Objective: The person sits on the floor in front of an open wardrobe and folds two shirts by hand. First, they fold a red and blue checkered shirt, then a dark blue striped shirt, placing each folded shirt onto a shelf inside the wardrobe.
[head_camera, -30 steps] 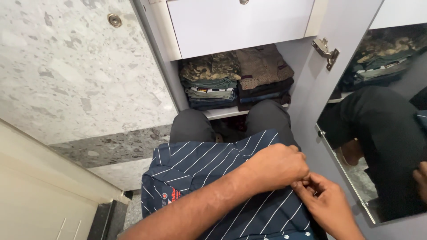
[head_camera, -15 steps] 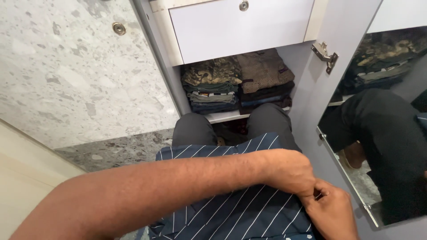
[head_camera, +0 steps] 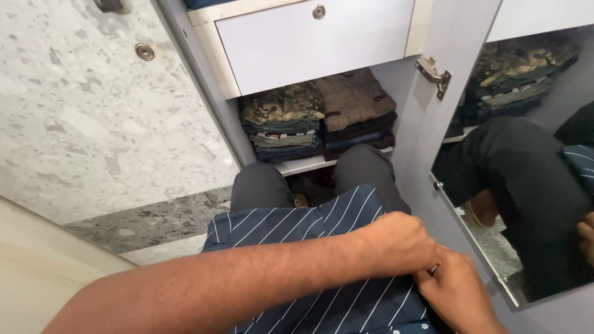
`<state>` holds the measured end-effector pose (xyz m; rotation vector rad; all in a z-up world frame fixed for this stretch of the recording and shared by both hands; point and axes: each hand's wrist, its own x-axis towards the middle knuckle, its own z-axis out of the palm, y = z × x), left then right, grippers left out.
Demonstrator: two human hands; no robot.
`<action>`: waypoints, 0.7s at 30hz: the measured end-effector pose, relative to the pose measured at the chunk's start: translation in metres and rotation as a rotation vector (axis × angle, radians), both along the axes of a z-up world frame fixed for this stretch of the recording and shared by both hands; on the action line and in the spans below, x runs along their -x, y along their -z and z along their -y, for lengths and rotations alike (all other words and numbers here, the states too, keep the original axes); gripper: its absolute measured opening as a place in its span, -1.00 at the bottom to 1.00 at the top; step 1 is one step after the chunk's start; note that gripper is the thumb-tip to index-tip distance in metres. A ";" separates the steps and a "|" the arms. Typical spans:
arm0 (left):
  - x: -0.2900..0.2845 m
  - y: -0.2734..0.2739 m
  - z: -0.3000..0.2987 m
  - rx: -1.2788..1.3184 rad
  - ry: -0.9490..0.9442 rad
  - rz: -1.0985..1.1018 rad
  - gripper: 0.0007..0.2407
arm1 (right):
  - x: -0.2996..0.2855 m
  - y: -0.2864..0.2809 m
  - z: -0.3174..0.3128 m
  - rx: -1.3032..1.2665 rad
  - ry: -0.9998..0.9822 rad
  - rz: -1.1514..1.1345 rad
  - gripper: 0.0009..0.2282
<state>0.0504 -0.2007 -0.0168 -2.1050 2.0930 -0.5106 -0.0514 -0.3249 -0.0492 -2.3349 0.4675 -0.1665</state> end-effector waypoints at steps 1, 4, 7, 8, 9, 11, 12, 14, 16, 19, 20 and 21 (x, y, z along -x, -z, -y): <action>-0.003 0.004 0.001 0.033 -0.030 -0.133 -0.89 | -0.001 0.000 0.000 0.016 -0.003 -0.012 -0.81; -0.011 -0.008 -0.003 0.163 -0.161 -0.338 -0.90 | -0.002 0.002 -0.001 -0.025 -0.100 0.115 -0.81; -0.018 -0.031 0.001 0.009 -0.538 -0.499 -0.65 | -0.001 -0.012 -0.008 -0.091 -0.139 0.150 -0.82; -0.020 -0.035 0.000 0.006 -0.533 -0.499 -0.65 | -0.001 -0.012 -0.010 -0.092 -0.133 0.150 -0.82; -0.022 -0.038 -0.001 -0.054 -0.667 -0.605 -0.61 | -0.002 -0.011 -0.012 -0.142 -0.095 0.118 -0.82; -0.026 -0.039 -0.003 -0.117 -0.800 -0.708 -0.57 | -0.004 -0.005 -0.013 -0.194 -0.053 0.086 -0.81; -0.029 -0.036 -0.004 -0.135 -0.809 -0.737 -0.61 | -0.006 0.000 -0.012 -0.250 -0.041 0.103 -0.81; -0.031 -0.033 -0.008 -0.158 -0.818 -0.766 -0.65 | -0.011 0.011 -0.009 -0.308 -0.028 0.118 -0.80; -0.030 -0.034 -0.012 -0.132 -0.818 -0.829 -0.71 | -0.015 0.023 -0.005 -0.393 -0.035 0.151 -0.82; -0.023 -0.037 -0.015 -0.094 -0.877 -0.836 -0.75 | -0.019 0.027 -0.003 -0.431 -0.030 0.160 -0.83; -0.020 -0.038 -0.015 -0.096 -0.874 -0.835 -0.75 | -0.018 0.028 -0.004 -0.431 -0.026 0.161 -0.83; -0.017 -0.039 -0.016 -0.078 -0.885 -0.796 -0.71 | -0.017 0.029 -0.004 -0.433 -0.026 0.181 -0.84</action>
